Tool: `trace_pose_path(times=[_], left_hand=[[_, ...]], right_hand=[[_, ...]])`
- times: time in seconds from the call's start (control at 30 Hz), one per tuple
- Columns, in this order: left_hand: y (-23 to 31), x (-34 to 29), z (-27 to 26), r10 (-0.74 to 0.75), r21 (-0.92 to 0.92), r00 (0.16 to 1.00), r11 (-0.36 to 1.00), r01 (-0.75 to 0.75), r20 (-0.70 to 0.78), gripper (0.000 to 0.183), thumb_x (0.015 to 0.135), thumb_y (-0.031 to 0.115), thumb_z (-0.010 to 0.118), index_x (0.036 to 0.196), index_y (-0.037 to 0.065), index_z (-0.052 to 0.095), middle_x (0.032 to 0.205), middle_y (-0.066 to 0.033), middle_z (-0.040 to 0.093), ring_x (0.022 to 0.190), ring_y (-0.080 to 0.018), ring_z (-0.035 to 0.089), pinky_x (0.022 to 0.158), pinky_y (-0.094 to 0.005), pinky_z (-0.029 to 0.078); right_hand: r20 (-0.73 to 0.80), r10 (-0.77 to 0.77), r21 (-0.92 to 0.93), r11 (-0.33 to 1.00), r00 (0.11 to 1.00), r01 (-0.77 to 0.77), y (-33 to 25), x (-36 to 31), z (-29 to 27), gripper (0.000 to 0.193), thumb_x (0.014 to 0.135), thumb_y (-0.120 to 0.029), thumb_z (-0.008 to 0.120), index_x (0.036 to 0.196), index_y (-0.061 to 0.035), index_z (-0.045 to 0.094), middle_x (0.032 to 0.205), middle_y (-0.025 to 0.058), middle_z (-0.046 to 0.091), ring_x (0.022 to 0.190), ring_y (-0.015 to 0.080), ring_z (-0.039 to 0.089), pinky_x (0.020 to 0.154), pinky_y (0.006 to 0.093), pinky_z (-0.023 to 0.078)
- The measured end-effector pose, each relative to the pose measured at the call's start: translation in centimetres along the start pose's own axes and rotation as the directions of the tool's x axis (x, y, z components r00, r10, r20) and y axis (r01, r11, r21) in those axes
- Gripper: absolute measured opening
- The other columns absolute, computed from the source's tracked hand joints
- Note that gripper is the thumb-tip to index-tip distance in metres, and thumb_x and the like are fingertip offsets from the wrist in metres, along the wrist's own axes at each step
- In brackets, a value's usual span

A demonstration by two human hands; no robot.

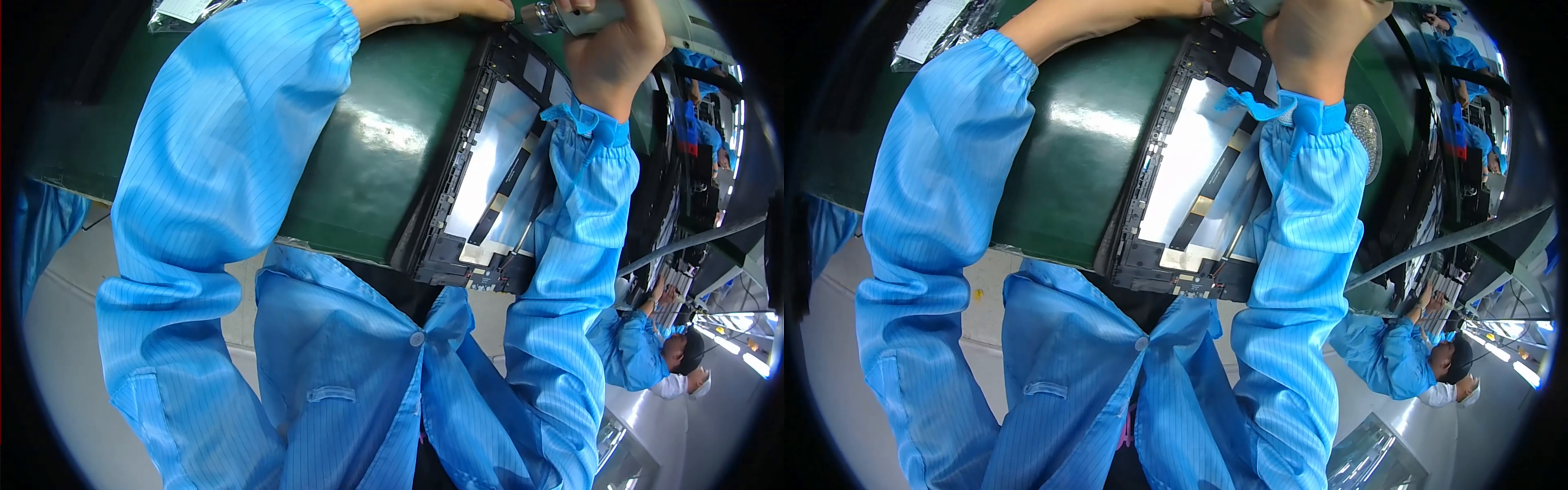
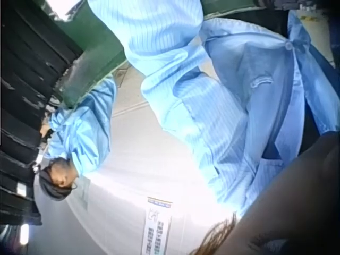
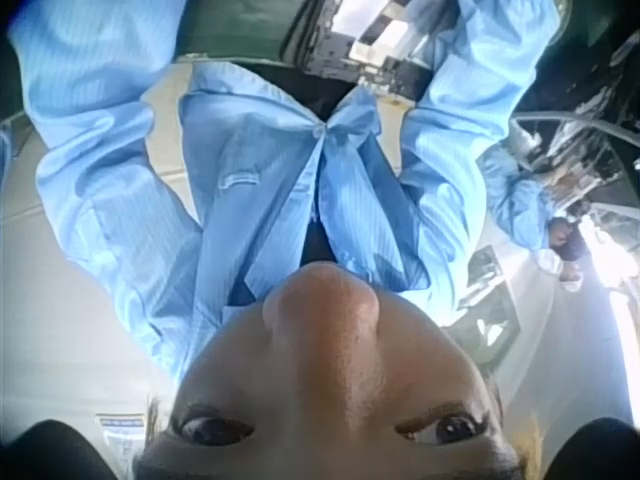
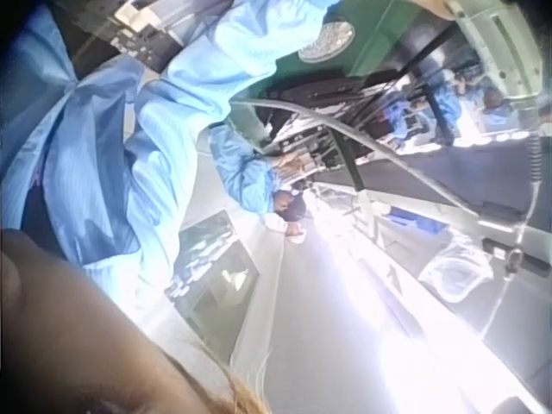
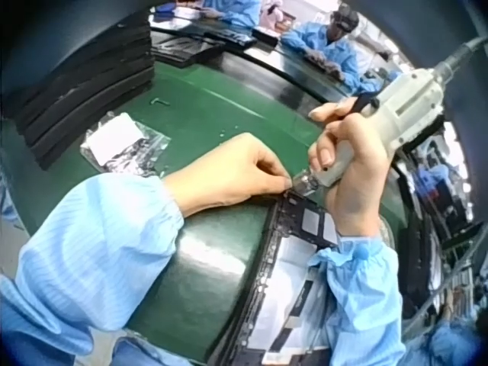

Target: The person assembles electronic tablet components by securing a circuit board and a tablet screen into a tablet frame with screws, using an electric screwdriver.

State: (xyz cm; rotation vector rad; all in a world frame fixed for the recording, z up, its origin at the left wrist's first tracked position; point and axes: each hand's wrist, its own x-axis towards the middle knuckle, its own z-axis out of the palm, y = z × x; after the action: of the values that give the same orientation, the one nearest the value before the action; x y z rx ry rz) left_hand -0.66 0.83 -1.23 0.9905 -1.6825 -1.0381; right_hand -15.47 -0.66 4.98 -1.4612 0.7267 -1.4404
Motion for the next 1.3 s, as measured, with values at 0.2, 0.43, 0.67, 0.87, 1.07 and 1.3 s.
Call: trace_pose_path(times=[0.2,0.43,0.67,0.87,1.07,1.3], left_hand=[[0.0,0.3,0.1,-0.003,-0.02,1.0,1.0,0.004,0.024,0.017,0.082,0.011,0.071,0.09,-0.004,0.073,0.072,-0.0085,0.07,0.065,-0.0096,0.058,0.064,-0.0277,0.048],[0.1,0.0,0.3,0.023,-0.013,0.999,1.0,-0.022,0.035,0.017,0.083,0.011,0.071,0.092,-0.003,0.074,0.075,-0.008,0.072,0.067,-0.0091,0.059,0.066,-0.0274,0.049],[0.0,-0.5,0.2,-0.032,-0.014,0.999,0.999,0.032,0.039,0.017,0.084,0.012,0.071,0.092,-0.003,0.073,0.077,-0.0084,0.072,0.069,-0.0094,0.06,0.068,-0.0274,0.049],[0.6,0.5,-0.1,-0.001,0.011,0.999,1.0,0.001,0.039,0.016,0.085,0.012,0.071,0.091,-0.003,0.073,0.077,-0.0086,0.072,0.07,-0.0097,0.061,0.067,-0.0277,0.05],[-1.0,0.2,-0.6,0.093,0.254,0.983,0.966,-0.05,-0.157,0.036,0.091,0.029,0.069,0.11,-0.002,0.067,0.083,-0.0072,0.068,0.078,-0.0116,0.062,0.069,-0.0268,0.05],[8.5,-6.0,9.1,-0.391,0.512,0.864,0.696,0.504,-0.318,0.091,0.054,0.059,0.088,0.098,-0.013,0.052,0.098,-0.0297,0.064,0.09,-0.0402,0.066,0.076,-0.0461,0.055]], right_hand=[[0.048,-0.041,-0.017,0.999,0.998,0.042,0.0,0.3,-0.2,0.007,0.087,-0.005,0.051,0.092,-0.0028,0.054,0.091,0.0129,0.062,0.051,0.0093,0.046,0.047,0.0243,0.041],[0.036,-0.037,-0.02,0.999,0.999,0.038,-0.4,-0.2,-0.2,0.006,0.087,-0.006,0.053,0.093,-0.004,0.054,0.088,0.0123,0.062,0.051,0.0098,0.047,0.046,0.0254,0.042],[0.013,-0.023,-0.05,0.998,1.0,0.023,0.2,-0.3,0.0,0.015,0.087,-0.005,0.052,0.101,0.0004,0.056,0.09,0.0145,0.063,0.05,0.0106,0.048,0.047,0.0263,0.043],[0.04,-0.053,0.005,0.999,0.998,0.053,-0.2,0.5,-0.7,0.016,0.087,-0.004,0.051,0.101,0.0022,0.055,0.096,0.0171,0.065,0.051,0.0108,0.049,0.048,0.0267,0.045],[0.011,-0.041,0.083,0.996,0.999,0.04,-1.5,0.9,-0.1,0.019,0.083,0.001,0.054,0.101,0.0038,0.059,0.09,0.0129,0.065,0.052,0.0109,0.051,0.048,0.0256,0.045],[-0.078,-0.011,0.061,0.998,0.997,0.016,-9.0,-2.6,-8.9,0.023,0.08,0.004,0.054,0.102,0.006,0.06,0.104,0.0163,0.066,0.051,0.0126,0.05,0.046,0.0261,0.041]])
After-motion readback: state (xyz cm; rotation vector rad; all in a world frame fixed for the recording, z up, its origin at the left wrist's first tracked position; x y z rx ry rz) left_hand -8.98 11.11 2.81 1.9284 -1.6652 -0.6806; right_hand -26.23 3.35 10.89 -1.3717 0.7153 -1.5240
